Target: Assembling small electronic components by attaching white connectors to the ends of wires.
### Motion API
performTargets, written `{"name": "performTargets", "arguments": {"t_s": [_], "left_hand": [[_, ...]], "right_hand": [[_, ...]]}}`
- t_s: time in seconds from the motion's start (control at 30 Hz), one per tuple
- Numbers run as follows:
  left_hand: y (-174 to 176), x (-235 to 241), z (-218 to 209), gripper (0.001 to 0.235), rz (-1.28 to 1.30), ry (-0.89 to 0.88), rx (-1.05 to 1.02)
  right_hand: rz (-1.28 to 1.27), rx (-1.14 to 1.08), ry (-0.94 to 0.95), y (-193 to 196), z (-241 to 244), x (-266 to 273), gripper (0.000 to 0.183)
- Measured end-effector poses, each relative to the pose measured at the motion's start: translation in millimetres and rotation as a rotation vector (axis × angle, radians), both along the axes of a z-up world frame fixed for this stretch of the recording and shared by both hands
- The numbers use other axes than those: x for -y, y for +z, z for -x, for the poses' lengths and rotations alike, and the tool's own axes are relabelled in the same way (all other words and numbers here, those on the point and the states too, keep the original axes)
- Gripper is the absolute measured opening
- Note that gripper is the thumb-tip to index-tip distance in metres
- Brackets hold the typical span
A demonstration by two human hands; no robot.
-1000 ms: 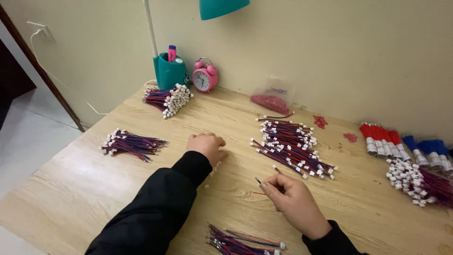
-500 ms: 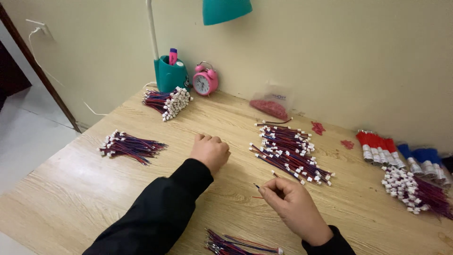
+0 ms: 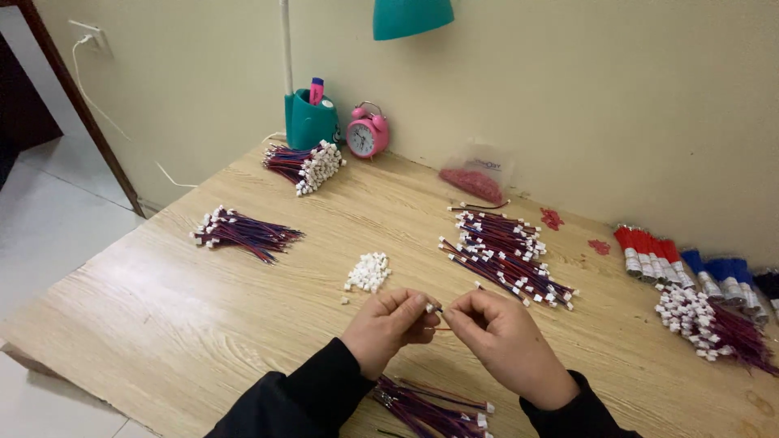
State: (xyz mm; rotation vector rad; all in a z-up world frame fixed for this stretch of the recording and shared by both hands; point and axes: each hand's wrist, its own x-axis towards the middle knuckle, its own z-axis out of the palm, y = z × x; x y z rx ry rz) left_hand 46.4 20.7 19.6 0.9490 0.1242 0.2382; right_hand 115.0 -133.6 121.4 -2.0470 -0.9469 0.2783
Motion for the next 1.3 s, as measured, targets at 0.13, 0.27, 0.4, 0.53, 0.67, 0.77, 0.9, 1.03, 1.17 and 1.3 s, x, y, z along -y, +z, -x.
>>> {"name": "performTargets", "arguments": {"t_s": [0.13, 0.27, 0.4, 0.53, 0.67, 0.77, 0.9, 1.03, 1.17, 1.3], "left_hand": [[24.2, 4.3, 12.6, 0.022, -0.01, 0.002, -0.103], [19.7, 2.9, 9.1, 0.015, 0.067, 0.003, -0.152], [16.4, 2.9, 7.2, 0.015, 0.137, 0.023, -0.159], [6.5, 1.5, 3.0, 0.02, 0.055, 0.074, -0.157], [3.1, 0.6, 4.2, 0.02, 0.018, 0.042, -0.158], [11.0, 2.0, 6.2, 0.015, 0.013, 0.077, -0.16], [12.3, 2.5, 7.1, 0.014, -0.054, 0.094, -0.185], [9.3, 4.6, 2.2, 0.013, -0.023, 0.115, -0.227], [10.9, 5.0, 4.6, 0.012, 0.03, 0.102, -0.206], [0.4, 2.8, -2.1, 0.014, 0.118, 0.084, -0.213]], "right_hand": [[0.022, -0.036, 0.024, -11.6, -9.8, 0.9, 0.018], [0.022, -0.048, 0.02, -17.4, -14.5, 0.3, 0.018], [0.042, -0.085, -0.037, -16.0, -12.9, -0.6, 0.019], [0.087, -0.071, -0.055, -15.6, -12.2, -1.3, 0.018], [0.095, -0.023, -0.038, -22.0, -14.3, -0.9, 0.016], [0.079, -0.077, -0.054, -17.6, -12.3, -1.4, 0.015], [0.076, -0.1, -0.048, -21.8, -14.8, -2.2, 0.016], [0.057, 0.025, -0.038, -34.5, -21.0, -3.0, 0.018], [-0.045, -0.008, -0.055, -37.4, -18.7, -5.5, 0.013], [-0.046, -0.046, -0.081, -41.4, -20.5, -7.5, 0.012]]}}
